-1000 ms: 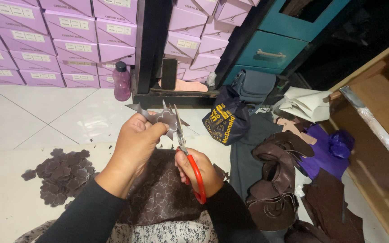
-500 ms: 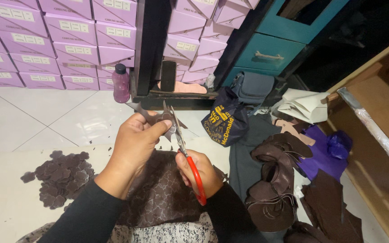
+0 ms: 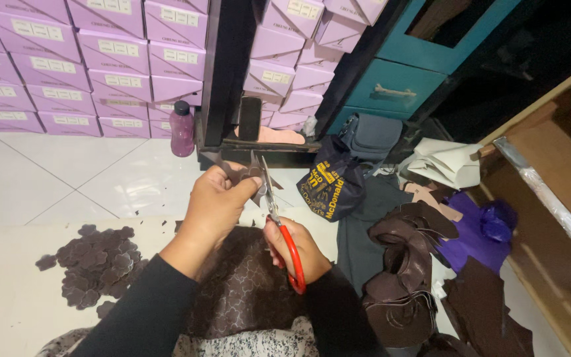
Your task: The person uses red-handled scissors to cut a dark brown patterned material into small, flower-shaped pieces. The cut pieces are placed on the floor to the left.
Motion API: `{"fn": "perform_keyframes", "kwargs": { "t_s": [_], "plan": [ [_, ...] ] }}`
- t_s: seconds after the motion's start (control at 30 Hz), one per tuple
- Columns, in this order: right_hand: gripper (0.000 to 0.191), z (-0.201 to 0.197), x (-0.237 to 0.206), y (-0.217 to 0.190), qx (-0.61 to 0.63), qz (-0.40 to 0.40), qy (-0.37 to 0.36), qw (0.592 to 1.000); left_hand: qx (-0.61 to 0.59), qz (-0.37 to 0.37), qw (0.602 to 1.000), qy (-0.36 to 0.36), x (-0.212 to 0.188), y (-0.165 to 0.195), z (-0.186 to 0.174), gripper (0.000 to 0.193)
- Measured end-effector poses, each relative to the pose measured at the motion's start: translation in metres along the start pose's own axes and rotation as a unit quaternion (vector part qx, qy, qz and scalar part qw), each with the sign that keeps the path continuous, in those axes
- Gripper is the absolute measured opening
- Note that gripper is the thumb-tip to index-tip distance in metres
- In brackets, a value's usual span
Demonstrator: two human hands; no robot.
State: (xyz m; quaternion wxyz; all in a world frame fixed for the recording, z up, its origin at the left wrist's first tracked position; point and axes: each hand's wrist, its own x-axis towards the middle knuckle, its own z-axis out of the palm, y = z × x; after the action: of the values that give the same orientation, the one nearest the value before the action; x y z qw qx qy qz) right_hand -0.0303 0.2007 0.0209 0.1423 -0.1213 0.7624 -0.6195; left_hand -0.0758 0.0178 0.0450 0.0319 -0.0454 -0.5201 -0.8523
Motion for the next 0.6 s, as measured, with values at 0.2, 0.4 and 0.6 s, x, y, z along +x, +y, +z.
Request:
{"fn": "perform_keyframes", "kwargs": {
  "t_s": [0.2, 0.4, 0.6],
  "plan": [
    [0.048, -0.003, 0.003, 0.002, 0.035, -0.031, 0.005, 0.999, 0.004, 0.011, 1.000, 0.015, 0.004, 0.001, 0.009, 0.011],
    [0.047, -0.002, 0.005, -0.007, 0.038, -0.010, 0.004, 0.999, -0.001, 0.015, 0.999, 0.028, 0.007, 0.007, 0.012, 0.010],
    [0.047, 0.005, 0.001, -0.021, 0.019, -0.004, -0.010, 1.000, 0.011, 0.013, 0.999, 0.049, 0.004, 0.016, 0.010, 0.011]
  ]
}}
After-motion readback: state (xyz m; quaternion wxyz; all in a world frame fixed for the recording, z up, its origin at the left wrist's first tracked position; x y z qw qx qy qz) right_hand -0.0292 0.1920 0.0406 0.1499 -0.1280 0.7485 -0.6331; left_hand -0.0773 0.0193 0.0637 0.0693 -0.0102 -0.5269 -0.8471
